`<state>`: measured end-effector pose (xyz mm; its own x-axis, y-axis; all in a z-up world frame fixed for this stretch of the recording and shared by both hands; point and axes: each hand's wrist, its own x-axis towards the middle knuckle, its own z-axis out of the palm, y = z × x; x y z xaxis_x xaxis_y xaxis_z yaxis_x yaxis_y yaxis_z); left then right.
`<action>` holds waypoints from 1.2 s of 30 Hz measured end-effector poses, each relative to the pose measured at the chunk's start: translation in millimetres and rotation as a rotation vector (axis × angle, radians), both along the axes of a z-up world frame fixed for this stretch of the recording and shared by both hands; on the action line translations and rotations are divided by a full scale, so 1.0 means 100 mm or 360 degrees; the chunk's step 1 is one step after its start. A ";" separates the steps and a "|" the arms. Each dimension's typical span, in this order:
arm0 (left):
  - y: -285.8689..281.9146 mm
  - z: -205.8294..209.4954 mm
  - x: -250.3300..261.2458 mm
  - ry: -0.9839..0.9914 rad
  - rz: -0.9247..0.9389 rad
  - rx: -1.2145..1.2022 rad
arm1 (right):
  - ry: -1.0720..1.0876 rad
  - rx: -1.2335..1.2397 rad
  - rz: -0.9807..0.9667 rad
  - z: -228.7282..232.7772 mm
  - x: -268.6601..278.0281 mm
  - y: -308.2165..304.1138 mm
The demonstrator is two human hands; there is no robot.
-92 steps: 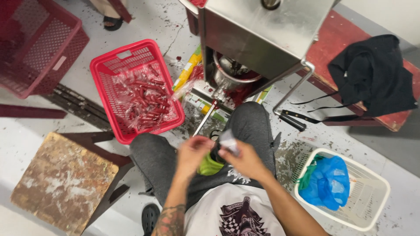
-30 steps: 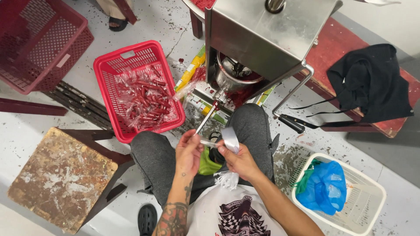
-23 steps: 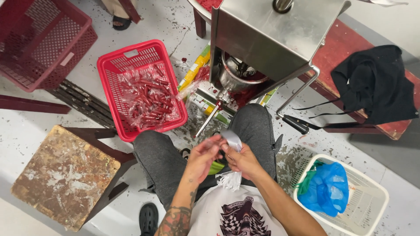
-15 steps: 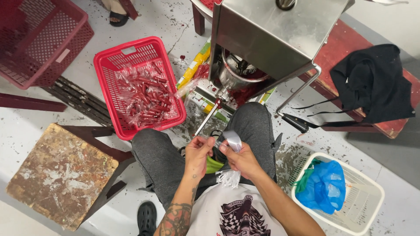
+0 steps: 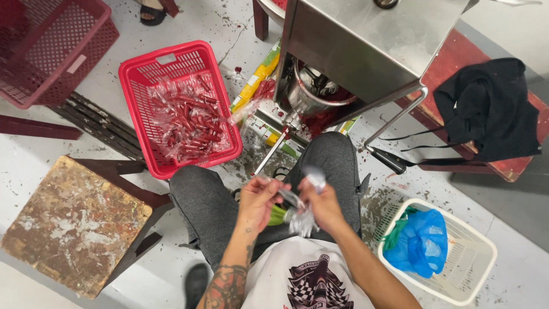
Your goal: The person sits on the floor and repeatedly scoops red ground meat from a machine into small plastic bags. They then seal the bags and place them into a red basket.
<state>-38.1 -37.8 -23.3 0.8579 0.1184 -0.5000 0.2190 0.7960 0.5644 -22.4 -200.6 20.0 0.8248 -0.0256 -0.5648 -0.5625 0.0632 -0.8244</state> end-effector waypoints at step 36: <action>0.30 -1.33 1.00 0.0022 -0.1232 0.2440 | -0.1052 -0.1971 0.0131 0.37 0.54 -1.16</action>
<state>61.9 -7.4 -156.7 0.9384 0.0509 -0.3418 0.2738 -0.7129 0.6456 31.3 -316.9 56.7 0.9490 -0.1534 0.2753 -0.0211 -0.9025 -0.4303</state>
